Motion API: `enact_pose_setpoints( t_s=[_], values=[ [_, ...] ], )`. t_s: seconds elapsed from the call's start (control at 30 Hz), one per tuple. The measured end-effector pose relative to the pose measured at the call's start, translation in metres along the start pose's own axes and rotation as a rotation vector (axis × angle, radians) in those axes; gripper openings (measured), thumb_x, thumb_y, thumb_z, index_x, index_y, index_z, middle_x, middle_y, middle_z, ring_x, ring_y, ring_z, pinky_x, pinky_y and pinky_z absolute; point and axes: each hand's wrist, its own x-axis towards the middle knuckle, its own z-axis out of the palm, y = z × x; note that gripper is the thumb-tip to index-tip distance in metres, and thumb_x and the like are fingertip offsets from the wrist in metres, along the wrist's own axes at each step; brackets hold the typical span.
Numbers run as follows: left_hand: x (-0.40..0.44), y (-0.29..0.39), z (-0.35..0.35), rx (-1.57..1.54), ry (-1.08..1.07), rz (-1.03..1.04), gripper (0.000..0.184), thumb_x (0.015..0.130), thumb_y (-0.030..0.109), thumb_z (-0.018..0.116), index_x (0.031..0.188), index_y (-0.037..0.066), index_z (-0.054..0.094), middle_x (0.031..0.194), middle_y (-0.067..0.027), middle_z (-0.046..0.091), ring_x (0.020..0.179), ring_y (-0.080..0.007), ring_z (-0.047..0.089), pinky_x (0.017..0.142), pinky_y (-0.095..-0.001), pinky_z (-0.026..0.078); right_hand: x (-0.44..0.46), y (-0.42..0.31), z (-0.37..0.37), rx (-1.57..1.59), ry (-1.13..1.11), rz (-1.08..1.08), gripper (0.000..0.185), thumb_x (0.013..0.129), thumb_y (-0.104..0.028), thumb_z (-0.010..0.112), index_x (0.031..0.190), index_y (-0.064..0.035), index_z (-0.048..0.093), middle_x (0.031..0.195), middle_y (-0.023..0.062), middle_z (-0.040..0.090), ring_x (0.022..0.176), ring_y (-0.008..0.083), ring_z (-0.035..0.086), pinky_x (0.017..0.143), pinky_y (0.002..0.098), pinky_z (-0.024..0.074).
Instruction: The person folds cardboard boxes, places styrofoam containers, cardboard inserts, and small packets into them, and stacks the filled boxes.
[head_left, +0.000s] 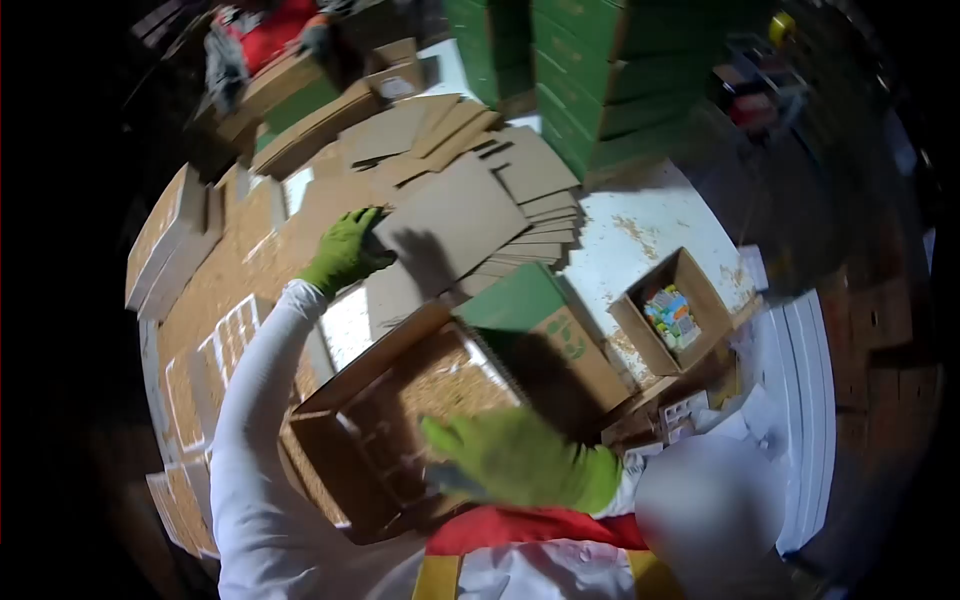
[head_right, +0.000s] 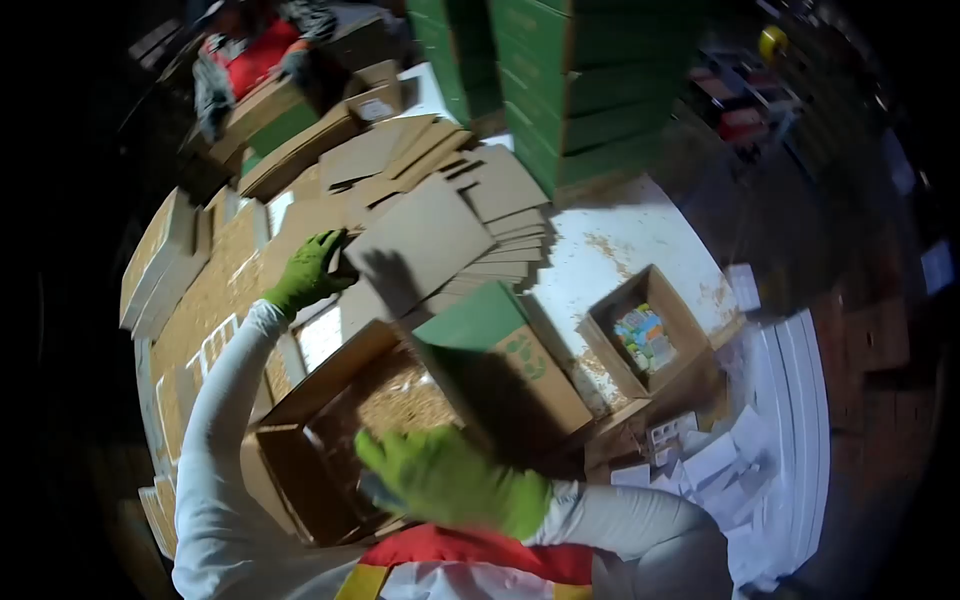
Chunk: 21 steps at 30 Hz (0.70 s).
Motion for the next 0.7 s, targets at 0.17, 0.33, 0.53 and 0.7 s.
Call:
enact_pose_setpoints(
  t_s=[0.17, 0.33, 0.53, 0.7],
  values=[
    [0.083, -0.050, 0.119, -0.117, -0.169, -0.353, 0.111, 0.060, 0.040, 0.087, 0.145, -0.003, 0.031, 0.138, -0.0256, 0.050, 0.119, -0.0363, 0.057, 0.095, -0.0402, 0.050, -0.128, 0.104, -0.051, 0.640, 0.585, 0.628, 0.041, 0.085, -0.008, 0.071, 0.123, -0.0021, 0.058, 0.102, 0.0101, 0.065, 0.089, 0.0187, 0.065, 0.077, 0.0308, 0.0534],
    [0.047, 0.004, 0.085, 0.185, -0.023, -0.306, 0.080, 0.064, 0.033, 0.084, 0.132, 0.008, 0.049, 0.096, -0.0158, 0.069, 0.091, -0.0338, 0.067, 0.076, -0.0423, 0.054, -0.211, 0.250, -0.026, -0.459, -0.020, 1.193, 0.033, 0.081, -0.019, 0.073, 0.109, -0.0039, 0.067, 0.098, 0.0149, 0.070, 0.091, 0.0325, 0.068, 0.077, 0.0422, 0.0544],
    [-0.011, -0.003, 0.017, 0.225, 0.307, -0.167, 0.055, 0.071, 0.028, 0.078, 0.122, 0.015, 0.059, 0.088, -0.0128, 0.068, 0.081, -0.0337, 0.065, 0.070, -0.0411, 0.052, -0.217, 0.275, 0.001, -0.667, -0.158, 1.047, 0.021, 0.078, -0.026, 0.065, 0.087, -0.0074, 0.070, 0.082, 0.0135, 0.070, 0.079, 0.0338, 0.068, 0.068, 0.0459, 0.0516],
    [-0.094, 0.045, -0.057, 0.028, 0.447, -0.206, 0.027, 0.083, 0.008, 0.067, 0.110, 0.011, 0.066, 0.098, -0.0094, 0.066, 0.084, -0.0298, 0.065, 0.072, -0.0359, 0.051, -0.198, 0.237, -0.052, -0.365, 0.063, 1.070, 0.029, 0.080, -0.028, 0.070, 0.096, -0.0040, 0.073, 0.076, 0.0138, 0.069, 0.072, 0.0290, 0.068, 0.061, 0.0423, 0.0512]
  ],
)
